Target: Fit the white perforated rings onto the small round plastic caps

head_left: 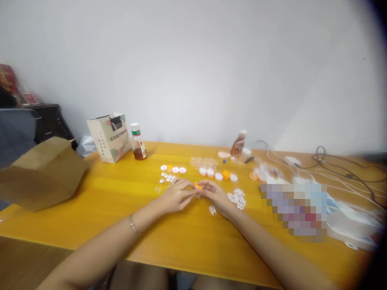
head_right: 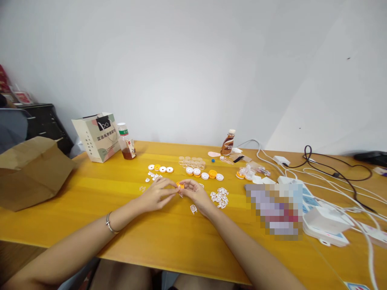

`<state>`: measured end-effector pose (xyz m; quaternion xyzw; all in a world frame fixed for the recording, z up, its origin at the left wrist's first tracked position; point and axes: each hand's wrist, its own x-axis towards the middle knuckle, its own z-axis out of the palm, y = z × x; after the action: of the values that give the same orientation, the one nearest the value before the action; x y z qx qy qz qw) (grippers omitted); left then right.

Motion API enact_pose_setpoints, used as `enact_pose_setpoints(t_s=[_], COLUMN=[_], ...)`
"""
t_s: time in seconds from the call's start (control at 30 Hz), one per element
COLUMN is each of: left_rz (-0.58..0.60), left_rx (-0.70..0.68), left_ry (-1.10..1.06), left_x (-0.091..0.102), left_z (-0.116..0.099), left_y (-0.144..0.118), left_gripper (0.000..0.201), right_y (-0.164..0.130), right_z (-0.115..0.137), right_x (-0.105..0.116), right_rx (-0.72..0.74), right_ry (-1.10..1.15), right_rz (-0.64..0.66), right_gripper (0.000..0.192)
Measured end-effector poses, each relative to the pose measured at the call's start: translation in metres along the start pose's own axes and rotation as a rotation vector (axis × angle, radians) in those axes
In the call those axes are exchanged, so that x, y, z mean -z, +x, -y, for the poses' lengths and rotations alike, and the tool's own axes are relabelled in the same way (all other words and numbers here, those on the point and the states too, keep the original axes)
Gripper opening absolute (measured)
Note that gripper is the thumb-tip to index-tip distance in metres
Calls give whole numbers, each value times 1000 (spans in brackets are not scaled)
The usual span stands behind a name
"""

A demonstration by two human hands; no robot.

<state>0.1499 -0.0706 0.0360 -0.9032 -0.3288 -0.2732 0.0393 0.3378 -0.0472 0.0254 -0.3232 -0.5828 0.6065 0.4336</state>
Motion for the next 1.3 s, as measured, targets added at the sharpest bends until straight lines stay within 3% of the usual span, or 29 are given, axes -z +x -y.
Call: enact_pose_setpoints(t_s=[0.17,0.27,0.33,0.47,0.6,0.77,1.0,1.3], left_rz=[-148,-202,-112,225,401,429,457,423], left_rx=[100,178,229,325,388,386,374,212], left_ry=[-315,-393,-389,-359,-386,-373,-355,-75], left_x=[-3,1,8,19,16,6,10,15], left_z=[2,11,22,43,53,52,51,39], left_y=[3,5,4,-3,-10,-11,-9,-5], left_gripper=[25,21,19,17,24,12,8,11], right_y=[-1,-2,-2,-1,0,-1,0,-3], right_z=[1,3,3,1,-1,0,-2,2], right_x=[-1,-2,-3,-2,-1,-1,1,-1], right_rx=[0,-5,-8,-8,-6,-15,-2,-22], right_ry=[-50,-81,-87,-89,-102,-140,-153,-170], right_rz=[-19,-38,-37,-14,0,7,17,10], right_gripper=[32,32,31,30,29,34,36,37])
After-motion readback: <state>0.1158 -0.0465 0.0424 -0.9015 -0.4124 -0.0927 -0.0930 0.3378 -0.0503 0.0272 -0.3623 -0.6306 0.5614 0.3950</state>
